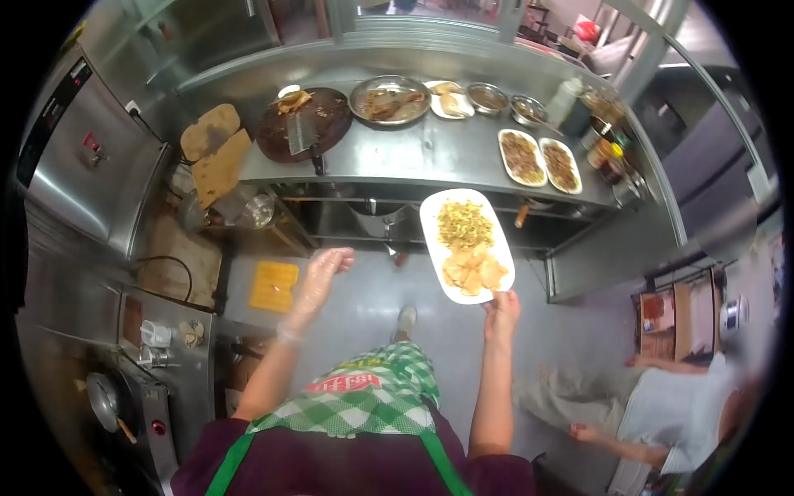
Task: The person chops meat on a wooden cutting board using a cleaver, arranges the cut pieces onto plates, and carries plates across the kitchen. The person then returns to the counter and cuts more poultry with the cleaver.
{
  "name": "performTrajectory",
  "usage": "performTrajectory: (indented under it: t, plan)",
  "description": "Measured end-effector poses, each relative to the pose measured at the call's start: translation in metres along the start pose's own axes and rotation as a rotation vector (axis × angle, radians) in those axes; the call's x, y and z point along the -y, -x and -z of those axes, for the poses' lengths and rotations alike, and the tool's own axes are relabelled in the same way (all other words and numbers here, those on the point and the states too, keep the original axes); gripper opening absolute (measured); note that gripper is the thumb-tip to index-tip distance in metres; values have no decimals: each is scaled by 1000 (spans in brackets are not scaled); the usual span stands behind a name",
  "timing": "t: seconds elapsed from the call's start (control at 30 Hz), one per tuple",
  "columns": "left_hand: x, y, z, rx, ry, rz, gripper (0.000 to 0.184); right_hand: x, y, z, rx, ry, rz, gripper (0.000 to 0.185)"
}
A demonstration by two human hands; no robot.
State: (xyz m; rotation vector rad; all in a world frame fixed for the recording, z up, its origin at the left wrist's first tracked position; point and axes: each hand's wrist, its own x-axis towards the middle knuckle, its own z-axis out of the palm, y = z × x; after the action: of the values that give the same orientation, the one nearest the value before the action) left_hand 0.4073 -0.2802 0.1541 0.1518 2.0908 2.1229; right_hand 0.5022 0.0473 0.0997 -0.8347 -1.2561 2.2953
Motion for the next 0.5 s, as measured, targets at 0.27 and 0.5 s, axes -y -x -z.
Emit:
performTrajectory:
  t: [0.27,0.5]
  plan:
    - [13,-144,56,-134,-65,88,33,-51,-192,-57,-57,88,-34,16]
    - [-31,-234,121,-262,-427,74,34,-74,-290,-93,-29,53,-31,16]
